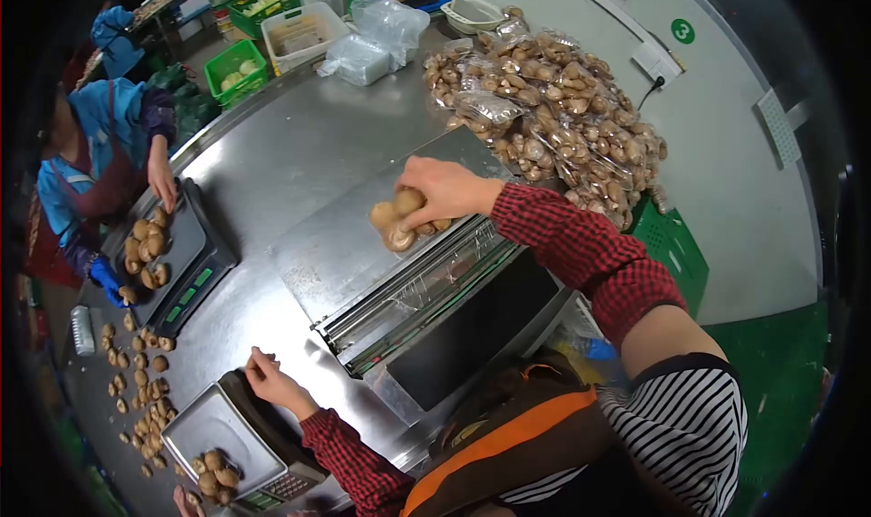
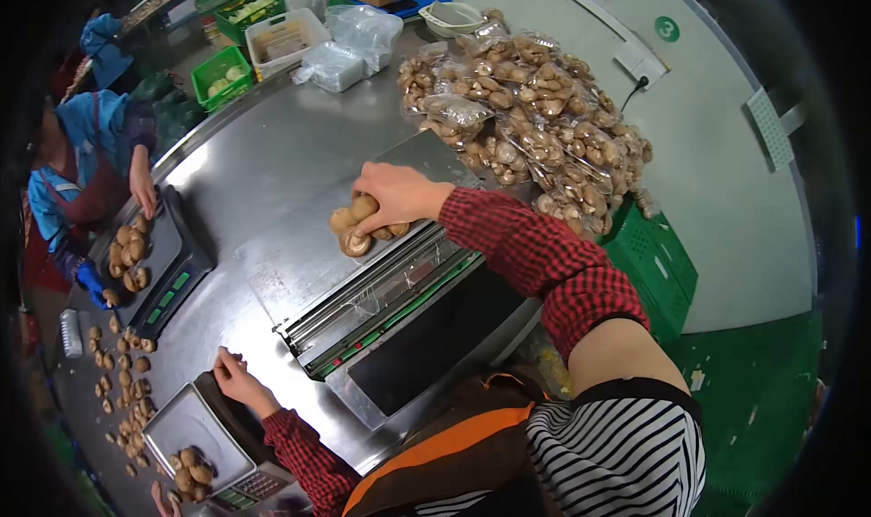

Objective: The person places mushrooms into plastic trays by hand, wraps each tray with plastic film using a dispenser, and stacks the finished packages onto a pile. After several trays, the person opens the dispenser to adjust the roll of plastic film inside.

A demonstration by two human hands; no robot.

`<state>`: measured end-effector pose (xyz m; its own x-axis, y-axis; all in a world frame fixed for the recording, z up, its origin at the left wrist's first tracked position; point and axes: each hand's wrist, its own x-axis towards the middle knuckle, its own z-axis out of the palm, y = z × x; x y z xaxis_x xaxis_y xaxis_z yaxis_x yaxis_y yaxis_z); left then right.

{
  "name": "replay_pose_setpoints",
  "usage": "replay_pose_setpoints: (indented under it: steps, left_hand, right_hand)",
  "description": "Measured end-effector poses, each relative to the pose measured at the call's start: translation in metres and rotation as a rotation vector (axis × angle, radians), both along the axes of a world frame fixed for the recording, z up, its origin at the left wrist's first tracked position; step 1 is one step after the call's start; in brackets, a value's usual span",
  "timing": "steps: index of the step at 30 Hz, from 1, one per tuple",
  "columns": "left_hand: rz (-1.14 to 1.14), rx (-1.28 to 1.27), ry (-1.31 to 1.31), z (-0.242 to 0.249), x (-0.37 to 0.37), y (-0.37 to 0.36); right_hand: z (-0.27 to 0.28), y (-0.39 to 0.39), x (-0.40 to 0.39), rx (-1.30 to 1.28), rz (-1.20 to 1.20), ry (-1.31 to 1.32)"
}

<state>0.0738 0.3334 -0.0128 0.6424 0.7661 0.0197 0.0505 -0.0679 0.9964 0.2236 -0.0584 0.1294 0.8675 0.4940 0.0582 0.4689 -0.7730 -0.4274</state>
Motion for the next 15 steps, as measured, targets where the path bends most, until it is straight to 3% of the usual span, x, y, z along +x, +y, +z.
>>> replay_pose_setpoints:
  steps: [2, 6, 10, 13, 15]
  left_hand:
    - [0.003, -0.019, 0.030, 0.007, -0.024, -0.010]
    - [0.066, 0.017, 0.078, 0.025, -0.056, -0.024]
    - [0.050, 0.027, 0.003, 0.044, -0.050, -0.059]
    - [-0.144, 0.265, 0.040, 0.072, -0.043, -0.093]
    - [-0.230, 0.449, 0.175, 0.086, -0.038, -0.125]
  right_hand:
    - [-0.005, -0.002, 0.005, -0.129, 0.030, 0.066]
    - [-0.008, -0.019, 0.014, -0.076, 0.088, 0.040]
    - [-0.001, -0.034, 0.025, -0.065, 0.117, 0.187]
    - [0.015, -0.074, 0.010, 0.286, -0.002, 0.180]
    - [0.014, -0.123, -0.015, 0.316, -0.175, 0.285]
